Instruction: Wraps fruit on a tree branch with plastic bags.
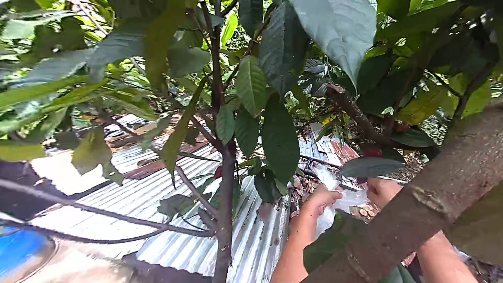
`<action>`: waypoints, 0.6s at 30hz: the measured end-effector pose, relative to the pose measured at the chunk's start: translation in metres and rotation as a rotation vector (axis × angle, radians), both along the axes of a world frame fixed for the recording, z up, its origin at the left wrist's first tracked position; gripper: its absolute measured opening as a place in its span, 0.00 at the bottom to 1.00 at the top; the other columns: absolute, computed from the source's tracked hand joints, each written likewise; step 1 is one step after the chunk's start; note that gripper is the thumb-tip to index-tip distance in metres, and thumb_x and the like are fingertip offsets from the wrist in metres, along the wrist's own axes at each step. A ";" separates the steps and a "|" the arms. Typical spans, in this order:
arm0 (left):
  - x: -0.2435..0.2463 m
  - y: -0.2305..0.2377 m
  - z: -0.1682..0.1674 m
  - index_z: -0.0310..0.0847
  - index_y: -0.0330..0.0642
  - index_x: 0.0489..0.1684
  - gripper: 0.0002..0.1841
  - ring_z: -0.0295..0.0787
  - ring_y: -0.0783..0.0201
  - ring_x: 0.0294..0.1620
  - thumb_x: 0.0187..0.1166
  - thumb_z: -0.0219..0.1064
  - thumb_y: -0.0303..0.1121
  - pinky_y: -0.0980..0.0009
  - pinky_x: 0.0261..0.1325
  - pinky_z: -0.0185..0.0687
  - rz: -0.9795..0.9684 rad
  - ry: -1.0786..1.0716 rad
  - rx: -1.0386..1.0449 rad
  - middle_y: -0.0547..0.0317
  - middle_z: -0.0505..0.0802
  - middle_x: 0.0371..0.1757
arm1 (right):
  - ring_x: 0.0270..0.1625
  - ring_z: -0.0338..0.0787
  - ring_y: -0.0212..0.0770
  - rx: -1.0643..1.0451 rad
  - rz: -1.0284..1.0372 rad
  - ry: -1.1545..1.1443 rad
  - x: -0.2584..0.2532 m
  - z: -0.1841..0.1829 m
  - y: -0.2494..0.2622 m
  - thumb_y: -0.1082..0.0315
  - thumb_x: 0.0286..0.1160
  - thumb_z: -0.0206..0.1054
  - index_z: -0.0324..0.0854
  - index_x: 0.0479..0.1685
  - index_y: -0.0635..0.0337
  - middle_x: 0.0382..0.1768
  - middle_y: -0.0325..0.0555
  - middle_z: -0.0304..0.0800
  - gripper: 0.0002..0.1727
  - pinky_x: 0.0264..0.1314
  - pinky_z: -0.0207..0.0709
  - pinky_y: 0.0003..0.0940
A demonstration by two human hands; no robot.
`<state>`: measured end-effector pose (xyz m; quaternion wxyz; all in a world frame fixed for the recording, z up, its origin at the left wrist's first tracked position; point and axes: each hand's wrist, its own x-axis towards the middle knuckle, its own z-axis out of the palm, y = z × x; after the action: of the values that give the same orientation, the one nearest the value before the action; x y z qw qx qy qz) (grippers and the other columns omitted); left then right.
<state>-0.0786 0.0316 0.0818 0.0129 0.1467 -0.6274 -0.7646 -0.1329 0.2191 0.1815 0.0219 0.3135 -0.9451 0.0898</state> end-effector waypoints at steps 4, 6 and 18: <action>0.023 -0.008 0.023 0.75 0.43 0.45 0.06 0.61 0.79 0.10 0.82 0.68 0.31 0.84 0.13 0.58 0.151 0.047 0.266 0.69 0.76 0.18 | 0.45 0.91 0.68 0.038 0.093 0.166 0.018 0.033 -0.012 0.64 0.73 0.67 0.85 0.38 0.65 0.35 0.63 0.90 0.11 0.44 0.78 0.71; 0.036 -0.018 0.031 0.77 0.42 0.47 0.02 0.62 0.80 0.10 0.85 0.64 0.29 0.84 0.13 0.58 0.032 0.139 0.406 0.65 0.81 0.21 | 0.40 0.92 0.66 0.055 0.120 0.231 0.034 0.043 -0.014 0.63 0.73 0.65 0.85 0.36 0.62 0.31 0.60 0.90 0.10 0.38 0.78 0.68; 0.020 -0.010 0.047 0.80 0.35 0.60 0.15 0.73 0.79 0.22 0.78 0.71 0.27 0.81 0.25 0.69 -0.002 0.361 0.005 0.63 0.89 0.36 | 0.69 0.83 0.73 -0.317 0.030 0.227 -0.019 0.014 -0.015 0.76 0.82 0.56 0.83 0.57 0.82 0.62 0.79 0.83 0.17 0.74 0.70 0.65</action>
<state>-0.0586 0.0217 0.1287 0.1244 0.0065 -0.6131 -0.7801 -0.1517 0.2045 0.1958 0.1759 0.3282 -0.9059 0.2018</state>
